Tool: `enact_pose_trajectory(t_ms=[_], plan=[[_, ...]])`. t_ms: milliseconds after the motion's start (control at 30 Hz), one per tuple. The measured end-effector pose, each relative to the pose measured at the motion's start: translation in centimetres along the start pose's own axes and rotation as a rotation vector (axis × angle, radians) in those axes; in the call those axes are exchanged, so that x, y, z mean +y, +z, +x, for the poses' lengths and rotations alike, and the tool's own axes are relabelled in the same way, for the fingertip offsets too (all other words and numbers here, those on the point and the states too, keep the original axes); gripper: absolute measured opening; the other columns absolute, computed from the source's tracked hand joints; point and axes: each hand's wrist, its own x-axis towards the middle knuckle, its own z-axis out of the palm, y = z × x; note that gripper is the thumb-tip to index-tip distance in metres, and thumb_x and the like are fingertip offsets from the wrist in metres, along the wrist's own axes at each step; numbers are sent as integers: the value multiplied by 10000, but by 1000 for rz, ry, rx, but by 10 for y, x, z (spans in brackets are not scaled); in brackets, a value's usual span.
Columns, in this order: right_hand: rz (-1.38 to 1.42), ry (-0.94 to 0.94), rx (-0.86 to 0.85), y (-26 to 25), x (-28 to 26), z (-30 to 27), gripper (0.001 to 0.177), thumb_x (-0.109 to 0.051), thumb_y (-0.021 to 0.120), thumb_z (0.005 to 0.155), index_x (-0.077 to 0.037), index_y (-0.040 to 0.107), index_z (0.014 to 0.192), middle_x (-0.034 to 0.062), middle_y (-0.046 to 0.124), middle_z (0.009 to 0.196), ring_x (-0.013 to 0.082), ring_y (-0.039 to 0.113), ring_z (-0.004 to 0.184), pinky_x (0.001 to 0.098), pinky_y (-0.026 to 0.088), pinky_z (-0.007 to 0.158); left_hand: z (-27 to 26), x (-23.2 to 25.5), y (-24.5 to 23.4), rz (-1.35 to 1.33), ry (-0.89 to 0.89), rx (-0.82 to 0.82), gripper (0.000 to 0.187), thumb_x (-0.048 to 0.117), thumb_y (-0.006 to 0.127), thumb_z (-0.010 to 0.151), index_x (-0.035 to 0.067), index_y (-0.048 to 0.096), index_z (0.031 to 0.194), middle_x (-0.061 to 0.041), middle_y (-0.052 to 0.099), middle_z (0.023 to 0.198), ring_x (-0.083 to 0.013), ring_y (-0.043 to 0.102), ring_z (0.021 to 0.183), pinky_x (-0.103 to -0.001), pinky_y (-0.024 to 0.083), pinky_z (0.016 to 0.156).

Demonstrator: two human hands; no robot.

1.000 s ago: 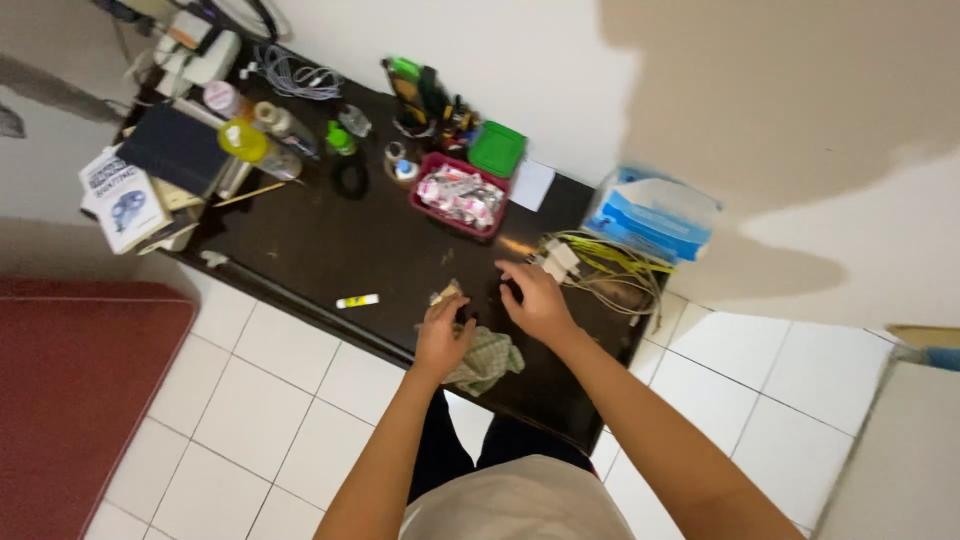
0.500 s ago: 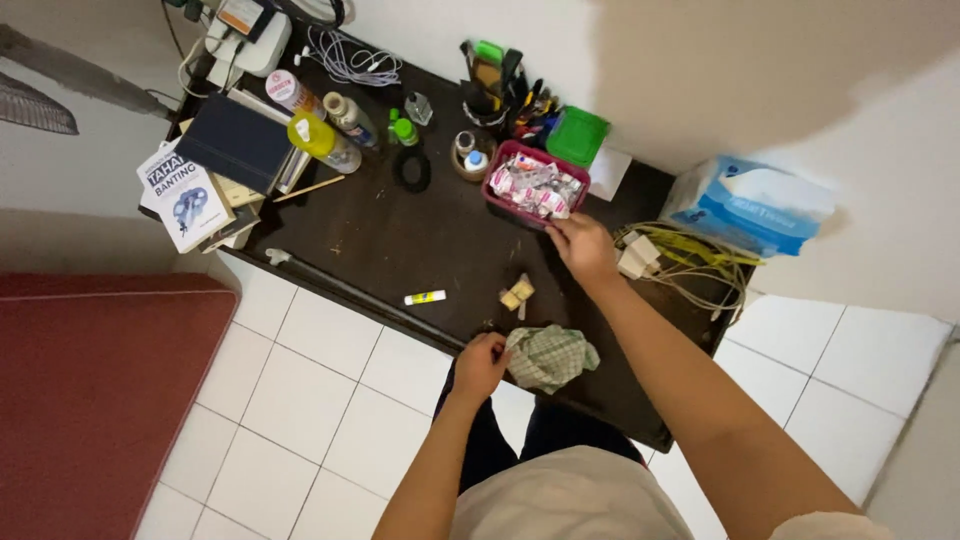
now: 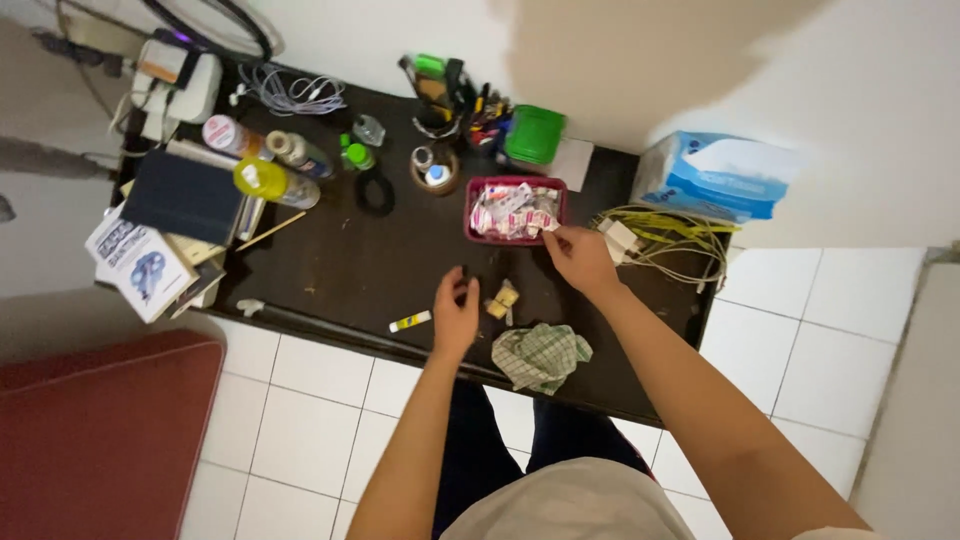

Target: The person is tidying a desk, measuring a cable with a tape measure, and cleaning a spray bottle with a cloth.

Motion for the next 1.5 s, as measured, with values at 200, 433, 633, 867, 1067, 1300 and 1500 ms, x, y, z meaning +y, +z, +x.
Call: enact_pose_trajectory(t_ms=[200, 433, 633, 867, 1067, 1300, 1500], plan=[[191, 200, -66, -25, 16, -7, 234, -287, 674, 979, -92, 765, 1072, 91, 763, 811, 234, 754, 781, 369, 589, 783, 37, 50, 21, -66, -69, -157, 681, 343, 548, 1052, -25, 306, 1572, -359, 427, 1505, -434, 582, 1287, -533, 479, 1101], [279, 189, -225, -14, 2, -2, 331, -195, 708, 907, -60, 737, 1208, 207, 769, 1018, 347, 752, 938, 440, 596, 855, 73, 32, 47, -304, -54, 69, 760, 204, 733, 948, -17, 338, 1558, -294, 463, 1502, -354, 627, 1249, -427, 517, 1075], [325, 223, -331, -22, -20, 4, 431, -190, 614, 1006, -14, 609, 1400, 245, 694, 1232, 363, 691, 1140, 464, 572, 960, 82, 42, 45, -406, -42, 28, 841, 131, 725, 957, -47, 209, 1597, -310, 263, 1616, -378, 468, 1410, -432, 438, 1178], [461, 262, -378, -41, -34, -5, 541, -168, 640, 972, -107, 481, 1486, 259, 627, 1310, 388, 632, 1235, 490, 557, 978, 69, 54, 34, -356, -88, -54, 929, 190, 720, 969, 30, 89, 1633, -250, 141, 1675, -356, 379, 1474, -433, 403, 1216], [360, 201, -415, -25, -13, -47, 332, -136, 638, 899, -128, 558, 1221, 186, 745, 975, 371, 718, 937, 488, 546, 828, 47, 11, 28, 36, 31, -132, 684, 257, 704, 969, 71, 307, 1494, -229, 386, 1442, -376, 530, 1311, -500, 480, 1088], [-229, -94, -884, -19, -26, -139, 995, -626, 863, 615, -191, 492, 1429, 210, 347, 1497, 459, 344, 1371, 714, 465, 993, -26, -67, 30, 690, 116, -384, 411, 154, 715, 854, 212, 594, 1242, -101, 494, 1318, -353, 501, 1242, -503, 526, 959], [101, 263, -515, 25, 20, -147, 499, -167, 691, 828, -49, 622, 1308, 207, 645, 1227, 398, 611, 1228, 525, 526, 1024, -78, -71, 11, 846, 86, -391, 389, 147, 711, 847, 205, 539, 1191, -114, 472, 1356, -325, 408, 1298, -558, 401, 1042]])
